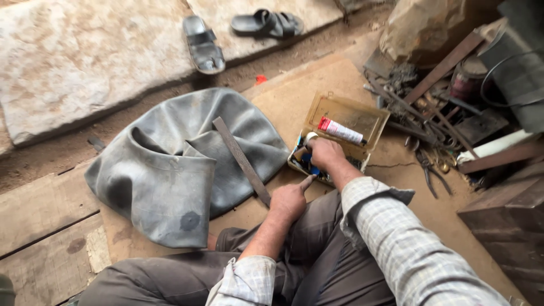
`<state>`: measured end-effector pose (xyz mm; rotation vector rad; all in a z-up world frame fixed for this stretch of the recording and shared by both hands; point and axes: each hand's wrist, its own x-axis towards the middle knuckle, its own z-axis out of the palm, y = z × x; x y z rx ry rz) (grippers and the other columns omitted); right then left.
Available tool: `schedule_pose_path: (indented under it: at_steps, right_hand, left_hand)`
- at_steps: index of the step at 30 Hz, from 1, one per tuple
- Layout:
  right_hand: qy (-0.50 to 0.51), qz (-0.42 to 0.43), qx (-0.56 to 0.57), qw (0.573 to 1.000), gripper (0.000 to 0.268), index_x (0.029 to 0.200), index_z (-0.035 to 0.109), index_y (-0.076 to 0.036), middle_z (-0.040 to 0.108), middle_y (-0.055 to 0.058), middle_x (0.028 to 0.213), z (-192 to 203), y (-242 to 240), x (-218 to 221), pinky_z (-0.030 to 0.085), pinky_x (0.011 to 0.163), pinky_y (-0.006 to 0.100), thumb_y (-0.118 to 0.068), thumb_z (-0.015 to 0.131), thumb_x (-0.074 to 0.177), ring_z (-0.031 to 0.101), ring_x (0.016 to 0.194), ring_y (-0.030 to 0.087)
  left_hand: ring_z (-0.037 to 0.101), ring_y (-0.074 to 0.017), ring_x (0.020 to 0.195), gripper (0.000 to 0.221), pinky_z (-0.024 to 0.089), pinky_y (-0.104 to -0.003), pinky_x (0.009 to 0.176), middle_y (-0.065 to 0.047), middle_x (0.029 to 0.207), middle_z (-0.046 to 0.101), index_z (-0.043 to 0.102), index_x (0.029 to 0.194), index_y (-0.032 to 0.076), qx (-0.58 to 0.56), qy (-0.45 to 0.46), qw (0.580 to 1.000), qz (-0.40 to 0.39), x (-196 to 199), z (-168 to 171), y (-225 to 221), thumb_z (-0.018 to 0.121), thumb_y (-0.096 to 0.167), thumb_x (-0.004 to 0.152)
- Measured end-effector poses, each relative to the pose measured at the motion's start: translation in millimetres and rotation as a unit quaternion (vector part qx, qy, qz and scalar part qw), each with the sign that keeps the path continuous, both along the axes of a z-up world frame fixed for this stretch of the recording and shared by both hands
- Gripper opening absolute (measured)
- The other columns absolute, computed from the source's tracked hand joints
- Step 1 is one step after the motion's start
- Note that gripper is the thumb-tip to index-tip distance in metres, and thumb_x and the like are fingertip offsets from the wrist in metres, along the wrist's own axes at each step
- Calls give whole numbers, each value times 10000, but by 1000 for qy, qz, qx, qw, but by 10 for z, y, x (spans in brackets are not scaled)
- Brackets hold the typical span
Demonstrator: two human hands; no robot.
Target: The recorder is repairing a punctured tire tube by filing the area and applying a patch.
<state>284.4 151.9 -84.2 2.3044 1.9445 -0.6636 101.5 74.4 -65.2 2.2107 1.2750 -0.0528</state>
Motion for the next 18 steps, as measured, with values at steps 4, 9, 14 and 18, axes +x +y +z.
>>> schedule_pose_path:
  at_steps: [4, 9, 14, 18]
  right_hand:
    - [18, -36, -24, 999, 257, 1041, 777, -209, 741, 88, 1124, 39, 55, 145, 551, 899, 427, -129, 717, 804, 686, 1068, 286]
    - [331, -258, 149, 895, 432, 1264, 734, -226, 707, 68, 875, 1121, -578, 428, 437, 604, 329, -159, 785, 840, 571, 701, 162]
    - [270, -194, 310, 891, 224, 1161, 775, -58, 749, 34, 956, 834, -1764, 1213, 495, 733, 279, -139, 737, 956, 651, 825, 111]
    - [361, -354, 234, 830, 280, 1203, 763, 16, 739, 127, 998, 135, -2425, 1406, 475, 762, 334, -162, 708, 993, 620, 835, 181]
  left_hand:
    - [699, -338, 977, 680, 553, -493, 819, -155, 1070, 722, 472, 1495, 443, 0, -2, 1000, 5, -15, -12, -15, 464, 107, 904]
    - [699, -338, 1015, 623, 559, -486, 846, -148, 1122, 717, 517, 1467, 440, -5, -4, 1000, 0, -14, -93, -18, 450, 120, 936]
    - [696, -329, 1032, 657, 557, -490, 855, -138, 1126, 719, 493, 1478, 452, -18, 1, 1000, -11, -6, -58, 13, 442, 101, 925]
    - [702, -318, 1033, 686, 563, -481, 862, -138, 1142, 715, 445, 1508, 455, -43, 23, 999, -8, -14, 119, 12, 460, 112, 914]
